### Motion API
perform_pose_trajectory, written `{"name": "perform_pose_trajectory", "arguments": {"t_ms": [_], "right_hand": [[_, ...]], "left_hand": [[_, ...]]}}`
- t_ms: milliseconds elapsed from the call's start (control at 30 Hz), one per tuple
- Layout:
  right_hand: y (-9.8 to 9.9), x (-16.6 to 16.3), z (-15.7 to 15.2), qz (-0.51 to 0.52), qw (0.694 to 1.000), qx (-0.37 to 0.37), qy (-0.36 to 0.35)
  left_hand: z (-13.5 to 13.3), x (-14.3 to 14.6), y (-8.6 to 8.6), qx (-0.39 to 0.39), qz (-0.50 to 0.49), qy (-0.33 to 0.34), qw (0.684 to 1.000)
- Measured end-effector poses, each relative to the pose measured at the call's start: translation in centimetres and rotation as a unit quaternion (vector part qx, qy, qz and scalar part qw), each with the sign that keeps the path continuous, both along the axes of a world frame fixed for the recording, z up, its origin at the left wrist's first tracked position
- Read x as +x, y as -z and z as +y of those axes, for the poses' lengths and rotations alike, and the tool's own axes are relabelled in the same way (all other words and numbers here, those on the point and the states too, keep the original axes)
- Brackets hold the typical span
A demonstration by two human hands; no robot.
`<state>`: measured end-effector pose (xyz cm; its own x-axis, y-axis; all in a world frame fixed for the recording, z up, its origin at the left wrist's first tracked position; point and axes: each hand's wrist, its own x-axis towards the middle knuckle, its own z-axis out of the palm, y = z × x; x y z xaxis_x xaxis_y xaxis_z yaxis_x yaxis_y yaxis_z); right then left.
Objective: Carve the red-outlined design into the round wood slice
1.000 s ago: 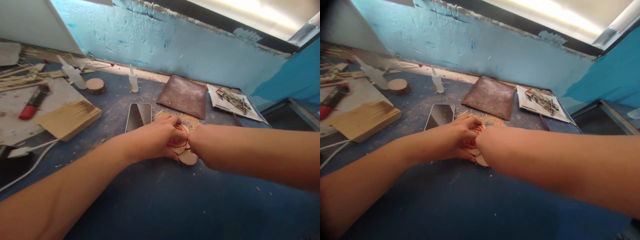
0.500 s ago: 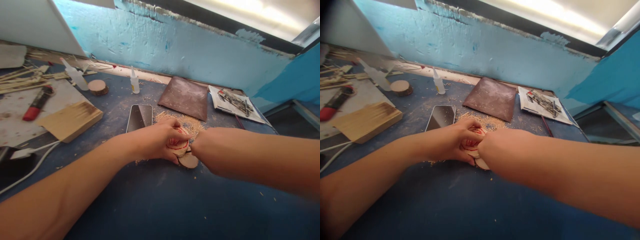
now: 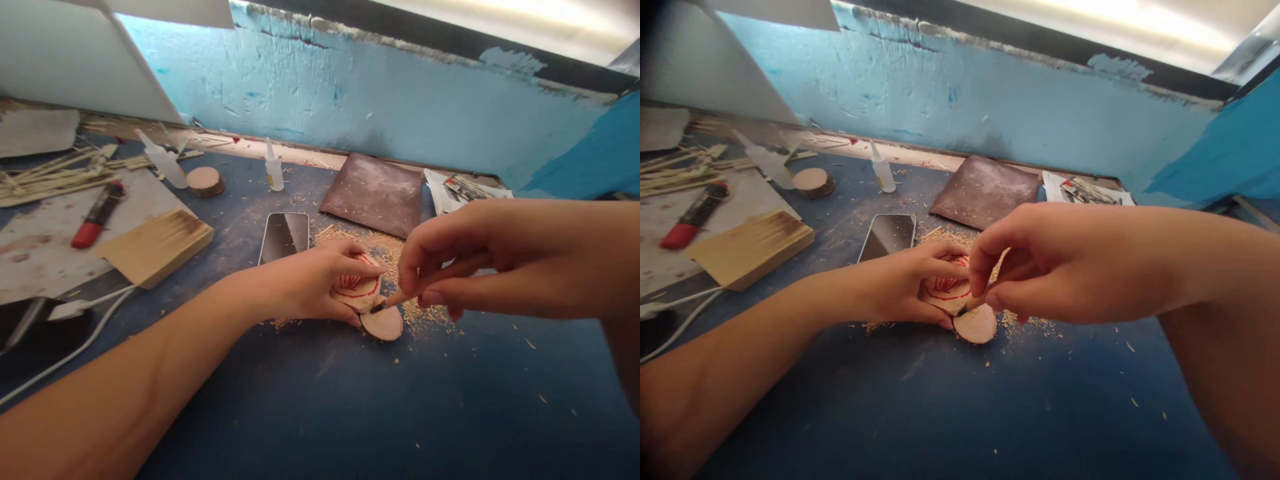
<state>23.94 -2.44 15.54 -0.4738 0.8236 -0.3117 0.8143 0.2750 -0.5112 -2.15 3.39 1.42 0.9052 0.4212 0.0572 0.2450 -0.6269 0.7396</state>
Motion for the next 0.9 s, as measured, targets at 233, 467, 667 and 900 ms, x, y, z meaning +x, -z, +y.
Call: {"name": "perform_pose_trajectory", "arguments": {"t_ms": [233, 467, 667, 900], "right_hand": [[4.1, -1.2, -0.1, 0.422, 0.892, -0.028, 0.16], [10.8, -1.8, 1.2, 0.522, 0.829, -0.013, 0.201], [10.8, -2.5, 0.2, 0.534, 0.828, -0.023, 0.171], [9.8, -3.4, -1.0, 0.582, 0.794, -0.155, 0.088]], "left_hand": [[-0.3, -0.1, -0.6, -0.038, -0.017, -0.002, 0.999], [-0.8, -0.1, -0.3, -0.01, -0.001, -0.009, 1.0], [-0.6, -0.3, -0.1, 0.007, -0.027, -0.023, 0.999], [-0.9, -0.1, -0.8, -0.021, -0.023, -0.025, 0.999]]}}
